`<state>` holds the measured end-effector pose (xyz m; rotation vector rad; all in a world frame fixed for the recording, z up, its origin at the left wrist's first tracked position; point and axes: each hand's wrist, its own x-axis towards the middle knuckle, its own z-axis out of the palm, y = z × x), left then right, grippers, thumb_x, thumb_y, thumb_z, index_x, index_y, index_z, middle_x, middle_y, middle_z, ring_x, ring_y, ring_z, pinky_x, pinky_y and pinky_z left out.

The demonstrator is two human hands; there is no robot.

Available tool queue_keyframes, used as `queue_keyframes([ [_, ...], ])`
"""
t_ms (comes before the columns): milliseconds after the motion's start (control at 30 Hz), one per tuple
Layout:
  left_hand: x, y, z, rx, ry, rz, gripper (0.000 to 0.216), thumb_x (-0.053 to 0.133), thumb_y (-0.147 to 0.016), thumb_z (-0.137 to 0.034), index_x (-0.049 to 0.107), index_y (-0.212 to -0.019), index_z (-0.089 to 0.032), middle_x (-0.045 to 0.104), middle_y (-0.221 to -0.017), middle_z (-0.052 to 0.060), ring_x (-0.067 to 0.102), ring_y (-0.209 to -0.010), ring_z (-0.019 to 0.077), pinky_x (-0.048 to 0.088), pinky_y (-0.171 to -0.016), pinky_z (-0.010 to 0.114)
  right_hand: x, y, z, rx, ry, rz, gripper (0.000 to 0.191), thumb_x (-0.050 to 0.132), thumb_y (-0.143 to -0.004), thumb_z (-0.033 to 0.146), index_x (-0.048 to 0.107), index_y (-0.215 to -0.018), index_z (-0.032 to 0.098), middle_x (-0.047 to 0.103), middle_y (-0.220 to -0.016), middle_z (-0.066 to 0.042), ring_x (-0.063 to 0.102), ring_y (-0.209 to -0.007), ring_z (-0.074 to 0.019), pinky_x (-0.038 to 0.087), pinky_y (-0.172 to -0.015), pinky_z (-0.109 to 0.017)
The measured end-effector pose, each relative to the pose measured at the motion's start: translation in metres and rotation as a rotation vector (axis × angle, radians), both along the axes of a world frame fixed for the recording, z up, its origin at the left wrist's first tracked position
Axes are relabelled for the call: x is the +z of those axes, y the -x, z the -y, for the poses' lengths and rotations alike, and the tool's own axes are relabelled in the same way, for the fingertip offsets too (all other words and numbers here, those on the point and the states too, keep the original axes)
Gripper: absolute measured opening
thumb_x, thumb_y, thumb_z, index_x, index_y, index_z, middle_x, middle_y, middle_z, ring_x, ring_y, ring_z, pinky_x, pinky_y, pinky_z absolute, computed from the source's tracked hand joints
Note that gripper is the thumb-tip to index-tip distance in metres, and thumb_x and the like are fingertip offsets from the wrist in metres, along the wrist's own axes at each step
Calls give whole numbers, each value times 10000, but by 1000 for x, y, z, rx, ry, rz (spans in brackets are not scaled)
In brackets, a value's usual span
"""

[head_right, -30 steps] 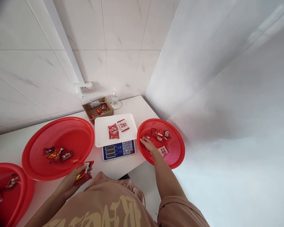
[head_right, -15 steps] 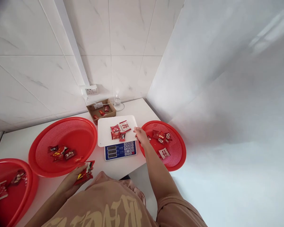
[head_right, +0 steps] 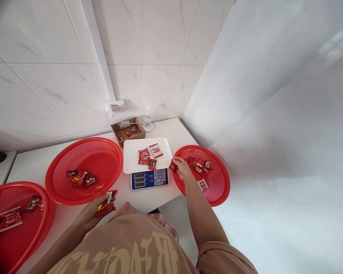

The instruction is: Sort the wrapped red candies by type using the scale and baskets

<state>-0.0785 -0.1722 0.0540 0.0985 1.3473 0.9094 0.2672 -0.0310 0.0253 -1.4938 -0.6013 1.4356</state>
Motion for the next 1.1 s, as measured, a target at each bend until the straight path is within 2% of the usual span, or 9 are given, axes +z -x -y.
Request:
queue_keyframes([
  [267, -1, 2, 1, 3, -7, -7, 76, 580, -827, -170, 613, -776, -124, 679, -704, 69, 648, -592, 139, 565, -600, 269, -3, 21, -6, 82, -16, 51, 168, 665, -679, 197, 591, -829, 189, 646, -855, -39, 631, -789, -162, 534, -707, -296],
  [333, -3, 3, 2, 5, 9, -13, 62, 593, -817, -168, 606, -772, -127, 674, -694, 61, 646, -584, 139, 566, -602, 275, -2, 28, -10, 91, -15, 4, 186, 668, -687, 207, 572, -846, 191, 650, -880, -45, 636, -840, -171, 542, -748, -309],
  [433, -5, 3, 3, 1, 16, -15, 56, 597, -813, -167, 603, -774, -128, 671, -692, 56, 642, -579, 139, 565, -609, 280, 3, 40, -13, 112, 5, -101, 250, 666, -704, 222, 555, -928, 210, 641, -1006, -57, 623, -963, -175, 541, -819, -327],
  [533, -4, 3, 2, -8, 2, -2, 66, 595, -816, -183, 604, -776, -131, 676, -715, 61, 646, -601, 140, 562, -632, 281, 11, 46, -13, 121, 42, -34, 356, 668, -711, 238, 547, -1046, 241, 607, -1114, -56, 592, -1045, -177, 531, -832, -328],
  [700, 3, 2, 4, -14, -10, -9, 62, 619, -797, -204, 597, -798, -146, 673, -733, 52, 647, -645, 142, 547, -665, 275, 23, 38, -2, 132, -10, 93, 322, 652, -729, 257, 585, -1040, 212, 626, -1076, -65, 627, -940, -169, 511, -816, -297],
  [800, 9, -2, 6, -71, -26, 0, 115, 653, -749, -184, 579, -834, -161, 672, -752, 42, 657, -682, 153, 534, -699, 275, 28, 33, 11, 186, -20, 142, 300, 654, -735, 287, 606, -1019, 203, 653, -1008, -60, 639, -869, -164, 509, -783, -293],
  [900, 18, -11, 5, -176, -71, 3, 437, 690, -656, -146, 537, -1062, -202, 682, -823, 23, 672, -735, 180, 525, -727, 296, 31, 43, 31, 309, -22, 177, 286, 666, -738, 315, 627, -1000, 207, 670, -971, -52, 636, -844, -160, 508, -755, -292],
  [1000, 30, -24, 0, -291, -130, -7, 777, 684, -608, -127, 369, -1311, -234, 684, -866, 18, 671, -752, 190, 514, -731, 303, 32, 70, 59, 572, -8, 155, 289, 663, -753, 349, 640, -1001, 202, 679, -980, -57, 635, -834, -157, 505, -745, -302],
  [1100, 38, -38, -5, -411, -164, -24, 919, 707, -600, -149, 267, -1402, -233, 687, -893, 22, 669, -777, 192, 501, -752, 300, 33, 102, 85, 828, -82, 128, 351, 629, -780, 396, 628, -1069, 197, 680, -968, -50, 629, -815, -150, 500, -721, -299],
])
